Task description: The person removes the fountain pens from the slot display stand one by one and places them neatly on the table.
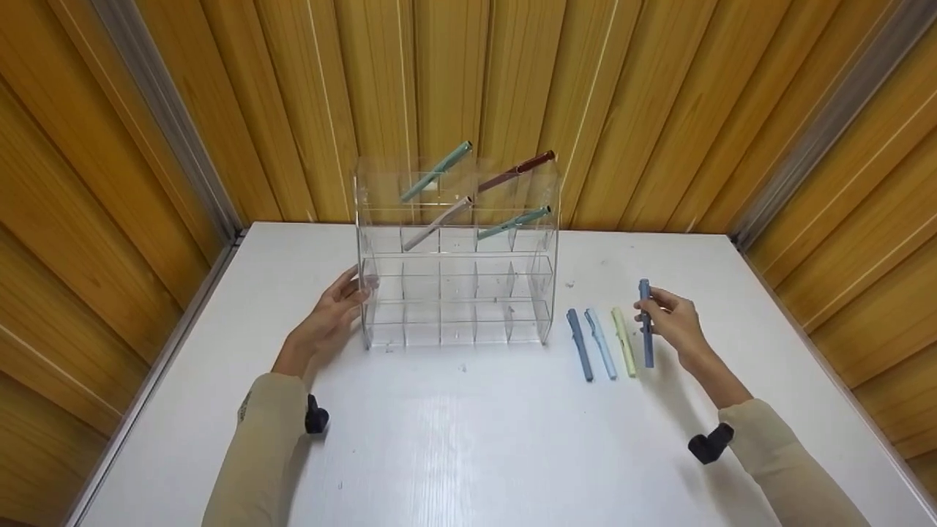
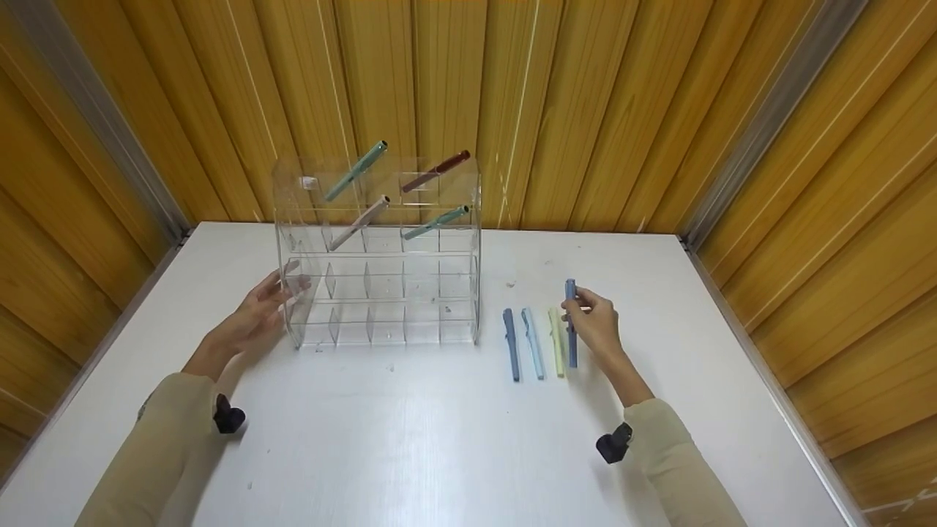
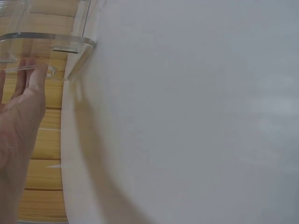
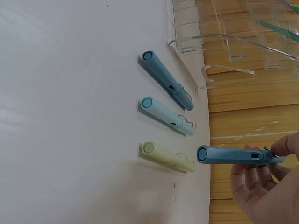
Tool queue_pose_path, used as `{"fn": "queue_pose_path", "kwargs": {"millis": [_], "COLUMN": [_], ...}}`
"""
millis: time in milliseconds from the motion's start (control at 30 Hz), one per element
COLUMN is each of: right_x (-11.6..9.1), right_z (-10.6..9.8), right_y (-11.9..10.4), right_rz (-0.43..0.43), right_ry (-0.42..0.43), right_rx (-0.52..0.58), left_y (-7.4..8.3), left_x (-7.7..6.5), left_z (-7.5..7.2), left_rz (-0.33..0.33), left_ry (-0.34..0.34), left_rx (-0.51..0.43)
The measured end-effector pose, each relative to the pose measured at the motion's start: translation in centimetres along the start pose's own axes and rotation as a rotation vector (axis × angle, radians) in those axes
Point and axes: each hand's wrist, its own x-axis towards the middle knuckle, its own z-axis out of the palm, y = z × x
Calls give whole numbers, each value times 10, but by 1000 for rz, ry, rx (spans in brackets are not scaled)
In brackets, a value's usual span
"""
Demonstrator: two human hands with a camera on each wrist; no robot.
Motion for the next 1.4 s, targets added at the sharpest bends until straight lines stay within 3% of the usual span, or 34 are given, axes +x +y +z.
{"fn": "queue_pose_path", "kwargs": {"millis": [233,500,1067,1400], "right_x": [6,16,24,32], "right_z": [-4,-3,-5,1], "right_y": [13,28,50,57], "right_rz": [-1,-100,-9,-36], "right_ry": [25,67,6,27], "right_rx": [-102,-301,-307,-356], "left_y": [-1,-2,-3,-4], "left_x": [2,0,2,3], "left_z": [1,-2,0,-1], "left_rz": [4,14,15,13], "left_ry": [-6,-7,1,-2], "left_rx": [29,19,-27,-7]}}
